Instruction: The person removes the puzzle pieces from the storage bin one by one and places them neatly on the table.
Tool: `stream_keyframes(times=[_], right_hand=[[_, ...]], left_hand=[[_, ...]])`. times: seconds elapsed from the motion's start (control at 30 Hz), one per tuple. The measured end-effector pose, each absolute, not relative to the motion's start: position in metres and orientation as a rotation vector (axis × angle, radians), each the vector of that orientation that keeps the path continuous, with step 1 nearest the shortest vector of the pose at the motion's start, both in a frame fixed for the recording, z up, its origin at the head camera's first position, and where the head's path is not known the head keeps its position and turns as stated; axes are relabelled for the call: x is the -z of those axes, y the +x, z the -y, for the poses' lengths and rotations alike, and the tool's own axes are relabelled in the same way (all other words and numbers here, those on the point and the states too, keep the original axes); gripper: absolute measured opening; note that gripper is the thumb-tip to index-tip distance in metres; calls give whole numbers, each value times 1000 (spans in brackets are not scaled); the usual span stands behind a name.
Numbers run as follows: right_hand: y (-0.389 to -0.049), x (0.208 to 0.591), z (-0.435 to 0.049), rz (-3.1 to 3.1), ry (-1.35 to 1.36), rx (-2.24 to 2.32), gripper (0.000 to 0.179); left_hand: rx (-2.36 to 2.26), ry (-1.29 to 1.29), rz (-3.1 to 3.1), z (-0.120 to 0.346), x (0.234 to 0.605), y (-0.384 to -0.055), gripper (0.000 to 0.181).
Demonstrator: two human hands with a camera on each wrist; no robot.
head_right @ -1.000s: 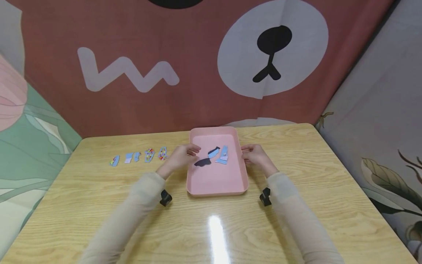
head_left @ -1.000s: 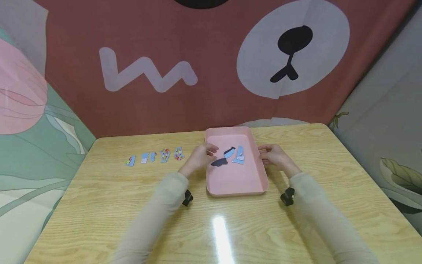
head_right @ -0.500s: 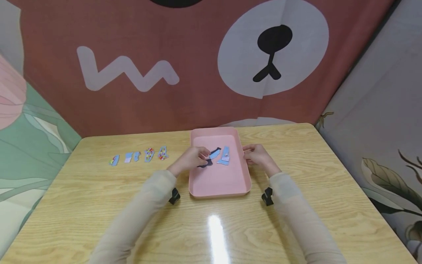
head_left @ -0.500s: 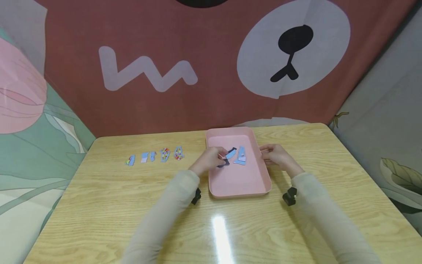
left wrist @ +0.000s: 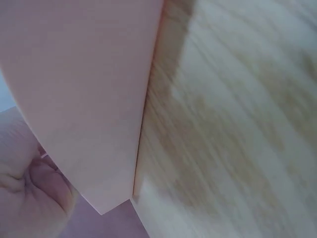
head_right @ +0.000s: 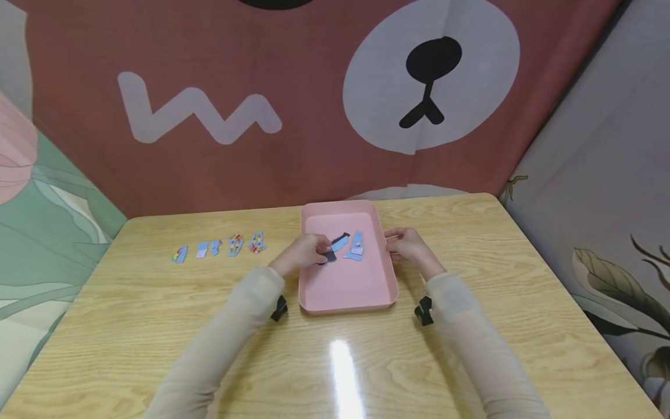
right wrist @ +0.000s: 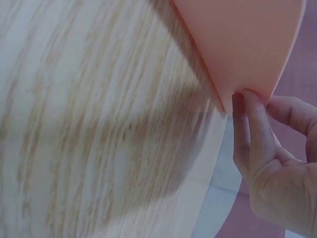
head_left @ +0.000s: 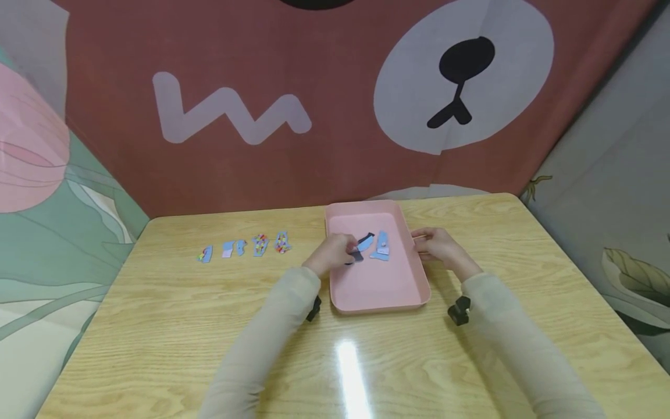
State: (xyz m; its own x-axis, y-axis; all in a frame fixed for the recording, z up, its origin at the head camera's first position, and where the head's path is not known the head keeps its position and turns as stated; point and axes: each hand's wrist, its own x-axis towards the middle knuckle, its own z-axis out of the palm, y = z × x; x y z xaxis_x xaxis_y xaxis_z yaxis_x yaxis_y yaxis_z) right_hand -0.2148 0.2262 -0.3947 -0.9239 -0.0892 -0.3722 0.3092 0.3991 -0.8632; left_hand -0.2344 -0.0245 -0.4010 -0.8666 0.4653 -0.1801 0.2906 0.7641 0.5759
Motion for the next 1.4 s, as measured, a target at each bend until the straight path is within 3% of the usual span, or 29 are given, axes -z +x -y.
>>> stream_keyframes(times=[0.87,1.4], right_hand=[[-213,394,-224,-2303,216,1514,52],[-213,394,-224,-2312,219,1495,51]], left_hand=[[-506,720,-2722,23,401,-230,32],[-1113,609,-2530,33,397,-231,34]])
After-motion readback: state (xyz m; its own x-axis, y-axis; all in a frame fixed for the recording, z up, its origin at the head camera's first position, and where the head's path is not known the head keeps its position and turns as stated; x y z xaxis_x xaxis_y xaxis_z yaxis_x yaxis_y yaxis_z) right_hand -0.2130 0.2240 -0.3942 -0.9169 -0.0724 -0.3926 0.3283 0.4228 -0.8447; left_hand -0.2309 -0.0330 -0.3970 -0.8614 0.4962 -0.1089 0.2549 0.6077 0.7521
